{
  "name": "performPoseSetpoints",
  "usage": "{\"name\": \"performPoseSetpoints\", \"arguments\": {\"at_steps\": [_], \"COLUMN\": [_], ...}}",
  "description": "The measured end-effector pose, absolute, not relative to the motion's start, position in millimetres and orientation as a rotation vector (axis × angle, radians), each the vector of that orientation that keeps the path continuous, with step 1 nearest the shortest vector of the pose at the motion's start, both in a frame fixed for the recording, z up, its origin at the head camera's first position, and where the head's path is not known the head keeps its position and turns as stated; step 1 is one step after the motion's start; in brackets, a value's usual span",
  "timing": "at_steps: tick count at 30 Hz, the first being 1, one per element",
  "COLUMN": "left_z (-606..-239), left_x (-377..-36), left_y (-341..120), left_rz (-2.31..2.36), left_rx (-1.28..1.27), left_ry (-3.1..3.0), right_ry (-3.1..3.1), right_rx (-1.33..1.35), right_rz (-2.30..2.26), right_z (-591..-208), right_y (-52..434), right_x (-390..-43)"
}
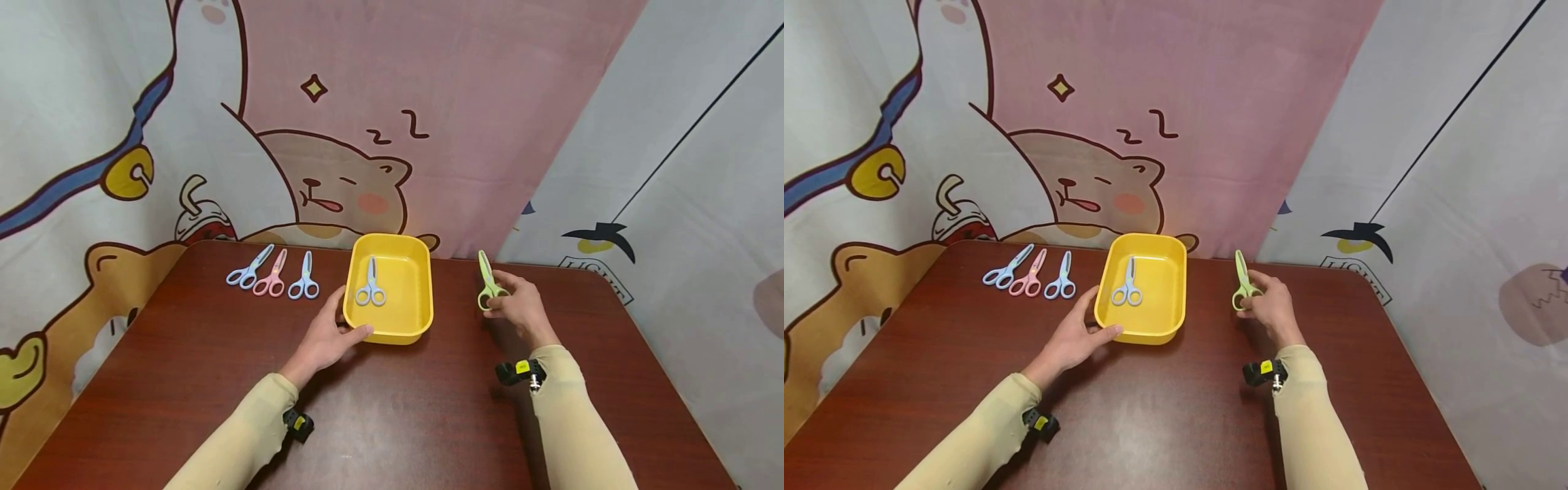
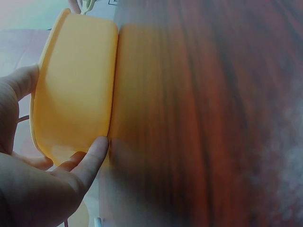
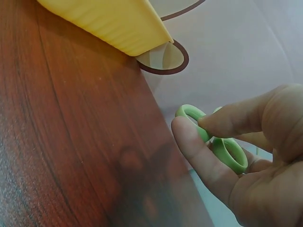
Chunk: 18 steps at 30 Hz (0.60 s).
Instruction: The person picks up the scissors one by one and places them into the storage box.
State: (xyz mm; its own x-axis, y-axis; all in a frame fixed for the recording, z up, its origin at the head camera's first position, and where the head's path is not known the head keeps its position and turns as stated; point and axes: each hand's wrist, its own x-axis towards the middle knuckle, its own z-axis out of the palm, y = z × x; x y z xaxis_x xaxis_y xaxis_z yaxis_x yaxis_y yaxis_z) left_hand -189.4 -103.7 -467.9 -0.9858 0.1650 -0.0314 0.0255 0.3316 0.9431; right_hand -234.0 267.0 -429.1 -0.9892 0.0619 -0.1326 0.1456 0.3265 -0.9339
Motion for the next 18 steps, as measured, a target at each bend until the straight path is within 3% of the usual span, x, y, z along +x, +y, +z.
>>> {"name": "performPoseSetpoints", "arguments": {"at_steps": [18], "left_z": [-468], "left_x": [-189], "left_y": [-104], "left_rz": [1.737], "left_rx": [0.171], "left_ry": [2.468], "right_ry": [2.486], "right_rx": [0.182], "right_rz": [-1.848], "right_z": [-413], "right_y": [256], "right_x": [-235]}}
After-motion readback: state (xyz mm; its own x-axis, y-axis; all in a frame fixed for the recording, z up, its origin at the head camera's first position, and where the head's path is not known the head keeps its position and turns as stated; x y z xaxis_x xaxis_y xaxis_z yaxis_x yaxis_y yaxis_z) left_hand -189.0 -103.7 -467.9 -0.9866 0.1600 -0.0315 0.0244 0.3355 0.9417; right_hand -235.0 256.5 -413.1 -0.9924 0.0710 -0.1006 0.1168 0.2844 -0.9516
